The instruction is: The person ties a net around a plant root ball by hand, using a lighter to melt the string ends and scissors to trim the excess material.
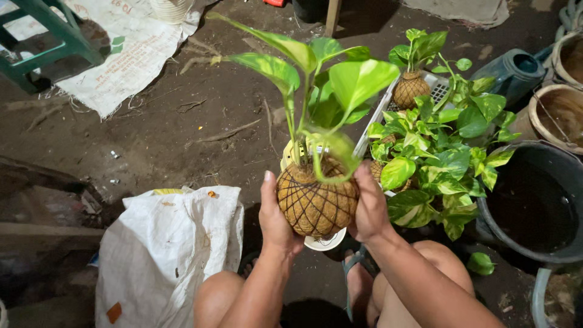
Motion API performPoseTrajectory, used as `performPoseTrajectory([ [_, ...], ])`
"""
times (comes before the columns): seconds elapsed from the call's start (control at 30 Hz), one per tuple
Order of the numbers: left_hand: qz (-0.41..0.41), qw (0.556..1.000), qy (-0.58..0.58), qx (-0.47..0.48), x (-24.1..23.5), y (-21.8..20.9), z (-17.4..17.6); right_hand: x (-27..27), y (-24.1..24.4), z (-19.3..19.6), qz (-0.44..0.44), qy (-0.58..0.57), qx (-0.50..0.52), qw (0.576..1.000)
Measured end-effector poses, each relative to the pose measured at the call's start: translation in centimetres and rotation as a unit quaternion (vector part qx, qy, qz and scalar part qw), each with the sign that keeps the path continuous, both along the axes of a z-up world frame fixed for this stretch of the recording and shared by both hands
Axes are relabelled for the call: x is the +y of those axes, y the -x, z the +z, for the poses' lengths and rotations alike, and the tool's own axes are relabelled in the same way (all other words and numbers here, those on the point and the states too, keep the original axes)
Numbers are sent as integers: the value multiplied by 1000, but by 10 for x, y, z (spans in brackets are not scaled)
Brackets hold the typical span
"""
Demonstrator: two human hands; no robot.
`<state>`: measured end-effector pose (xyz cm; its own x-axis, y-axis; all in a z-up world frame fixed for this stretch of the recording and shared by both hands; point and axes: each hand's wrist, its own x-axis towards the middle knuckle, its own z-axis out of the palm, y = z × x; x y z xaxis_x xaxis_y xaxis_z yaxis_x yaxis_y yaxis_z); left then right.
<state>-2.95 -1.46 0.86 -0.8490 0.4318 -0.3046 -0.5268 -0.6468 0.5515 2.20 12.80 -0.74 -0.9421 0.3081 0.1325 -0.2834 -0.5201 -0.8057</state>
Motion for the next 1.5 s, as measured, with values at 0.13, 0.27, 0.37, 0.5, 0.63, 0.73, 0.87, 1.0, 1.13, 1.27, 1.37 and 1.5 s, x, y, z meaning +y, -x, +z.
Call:
performPoseTrajectory([
  [0.13, 1, 999, -51, 1, 11, -1, -5, -8, -2, 11, -88, -26, -96, 991],
  [0.27, 37, 996, -79, 19, 20, -9, -6, -4, 1, 25, -72, 70, -96, 990],
  [0.37, 137, 984, -2, 113, 33, -13, -7, 2, 7, 29, -65, 180, -173, 966],
  [0.5, 253, 896, 210, 297, 46, -21, -15, 0, 15, 13, -64, 229, -135, 962],
  [0.63, 288, 827, 308, 372, 55, -27, -29, 13, 30, -6, -33, 311, -134, 940],
  [0.73, 293, 818, 336, 363, 59, -30, -42, 16, 37, -23, -39, 265, -81, 960],
  [0.87, 294, 818, 321, 376, 54, -24, -42, 22, 42, -16, 48, 298, -143, 942],
  [1.0, 117, 984, 92, 96, 27, 15, -17, 51, 44, 7, 103, 262, -235, 930],
  [1.13, -44, 977, 150, 145, 19, 36, -1, 47, 39, -1, 127, 176, -238, 947],
  [1.27, -71, 886, 334, 315, 2, 30, -18, 45, 34, -27, 103, 139, -220, 960],
  [1.37, -56, 845, 369, 382, 6, 34, -27, 53, 36, -40, 70, 59, -207, 974],
  [1.5, -135, 854, 383, 326, 5, 40, -23, 65, 42, -35, 135, 148, -255, 946],
])
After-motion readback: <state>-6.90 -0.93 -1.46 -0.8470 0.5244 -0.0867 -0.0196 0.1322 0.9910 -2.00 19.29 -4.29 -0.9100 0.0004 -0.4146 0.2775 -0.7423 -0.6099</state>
